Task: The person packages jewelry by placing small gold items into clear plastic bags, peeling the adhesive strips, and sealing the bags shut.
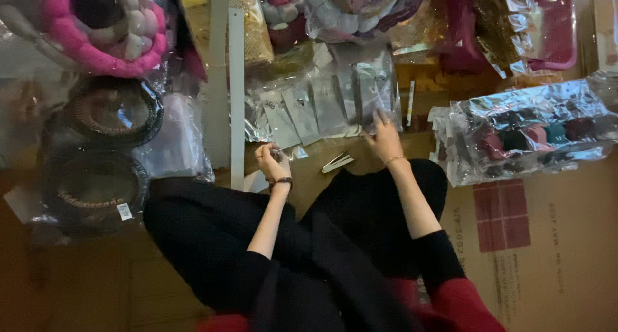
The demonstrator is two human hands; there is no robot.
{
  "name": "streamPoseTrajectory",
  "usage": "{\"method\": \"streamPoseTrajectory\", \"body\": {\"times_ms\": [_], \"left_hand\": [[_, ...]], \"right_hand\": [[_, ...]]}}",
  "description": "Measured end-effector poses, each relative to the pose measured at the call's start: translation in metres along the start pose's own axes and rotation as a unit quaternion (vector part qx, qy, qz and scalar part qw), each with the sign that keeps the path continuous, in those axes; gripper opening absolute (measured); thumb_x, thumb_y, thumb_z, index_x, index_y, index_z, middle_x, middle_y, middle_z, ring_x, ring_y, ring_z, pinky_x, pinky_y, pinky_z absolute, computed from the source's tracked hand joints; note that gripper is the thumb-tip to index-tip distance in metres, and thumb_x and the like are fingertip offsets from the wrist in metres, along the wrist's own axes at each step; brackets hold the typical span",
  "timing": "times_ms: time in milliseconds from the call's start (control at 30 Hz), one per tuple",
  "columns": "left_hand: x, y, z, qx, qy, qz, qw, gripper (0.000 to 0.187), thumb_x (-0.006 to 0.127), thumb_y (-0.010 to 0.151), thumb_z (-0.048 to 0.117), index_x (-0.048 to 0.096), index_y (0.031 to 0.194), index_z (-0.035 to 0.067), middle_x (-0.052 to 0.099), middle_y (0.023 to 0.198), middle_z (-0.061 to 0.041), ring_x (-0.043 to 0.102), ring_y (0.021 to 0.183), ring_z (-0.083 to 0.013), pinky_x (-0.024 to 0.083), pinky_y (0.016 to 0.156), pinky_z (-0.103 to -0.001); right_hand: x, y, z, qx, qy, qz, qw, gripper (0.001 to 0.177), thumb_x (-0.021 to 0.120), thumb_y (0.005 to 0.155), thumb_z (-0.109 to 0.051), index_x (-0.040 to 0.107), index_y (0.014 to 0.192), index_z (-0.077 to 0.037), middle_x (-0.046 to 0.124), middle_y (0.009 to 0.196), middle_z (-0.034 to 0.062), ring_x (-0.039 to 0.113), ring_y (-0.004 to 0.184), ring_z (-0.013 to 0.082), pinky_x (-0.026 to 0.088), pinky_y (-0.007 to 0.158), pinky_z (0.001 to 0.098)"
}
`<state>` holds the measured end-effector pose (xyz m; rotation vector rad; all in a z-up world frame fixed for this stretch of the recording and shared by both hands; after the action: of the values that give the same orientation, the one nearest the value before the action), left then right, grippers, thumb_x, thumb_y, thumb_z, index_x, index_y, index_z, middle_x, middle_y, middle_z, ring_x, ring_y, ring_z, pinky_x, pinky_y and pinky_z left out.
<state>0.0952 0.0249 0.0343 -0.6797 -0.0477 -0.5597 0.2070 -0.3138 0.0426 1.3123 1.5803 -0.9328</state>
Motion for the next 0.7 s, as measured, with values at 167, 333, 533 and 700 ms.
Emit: {"method": "streamPoseTrajectory", "body": {"times_ms": [167, 333, 533, 700], "left_hand": [[-0.003, 0.041, -0.030, 0.245, 0.333, -0.091, 0.906, 0.026, 0.071, 0.077, -0.004, 0.065, 0.091, 0.017, 0.054, 0.104, 0.002, 0.064, 0.086, -0.0177, 0.060, 0.077, -0.026], [0.000, 0.034, -0.004, 0.179, 0.275, -0.140, 0.934, 0.018, 0.071, 0.087, 0.002, 0.069, 0.098, 0.016, 0.056, 0.107, 0.000, 0.065, 0.093, -0.0166, 0.059, 0.087, -0.032], [0.002, 0.037, 0.005, 0.178, 0.251, -0.196, 0.931, 0.021, 0.075, 0.083, 0.004, 0.071, 0.103, 0.010, 0.061, 0.112, -0.007, 0.071, 0.100, -0.0242, 0.058, 0.090, -0.035], [-0.002, 0.049, -0.013, 0.187, 0.274, -0.250, 0.910, 0.034, 0.073, 0.081, 0.000, 0.074, 0.112, 0.013, 0.058, 0.113, -0.011, 0.069, 0.107, -0.0331, 0.058, 0.093, -0.041]], "right_hand": [[-0.008, -0.029, 0.004, -0.013, 0.009, 0.100, 0.995, 0.016, 0.074, 0.088, -0.022, 0.071, 0.104, -0.021, 0.070, 0.092, -0.0019, 0.071, 0.087, 0.0225, 0.057, 0.080, 0.0337], [-0.044, -0.042, -0.104, -0.087, 0.059, 0.139, 0.985, 0.093, 0.095, 0.064, -0.032, 0.052, 0.146, -0.021, 0.057, 0.129, 0.0225, 0.060, 0.122, 0.0455, 0.052, 0.099, 0.0500], [0.014, -0.022, -0.157, -0.081, -0.028, -0.010, 0.996, 0.117, 0.086, 0.069, -0.055, 0.019, 0.164, -0.041, 0.009, 0.171, 0.0127, 0.005, 0.158, 0.0360, 0.008, 0.121, 0.0634], [0.033, -0.016, -0.192, -0.185, -0.078, 0.092, 0.975, 0.101, 0.086, 0.077, -0.025, 0.029, 0.159, -0.041, 0.017, 0.167, 0.0121, 0.017, 0.155, 0.0337, 0.014, 0.119, 0.0621]]}}
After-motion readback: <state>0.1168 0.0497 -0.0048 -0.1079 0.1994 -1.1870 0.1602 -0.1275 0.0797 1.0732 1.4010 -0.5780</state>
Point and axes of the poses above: each hand's wrist, its own y-axis towards the middle knuckle, its own x-axis out of the palm, z = x × y, the point moved 8 cm from there along y, towards the middle knuckle
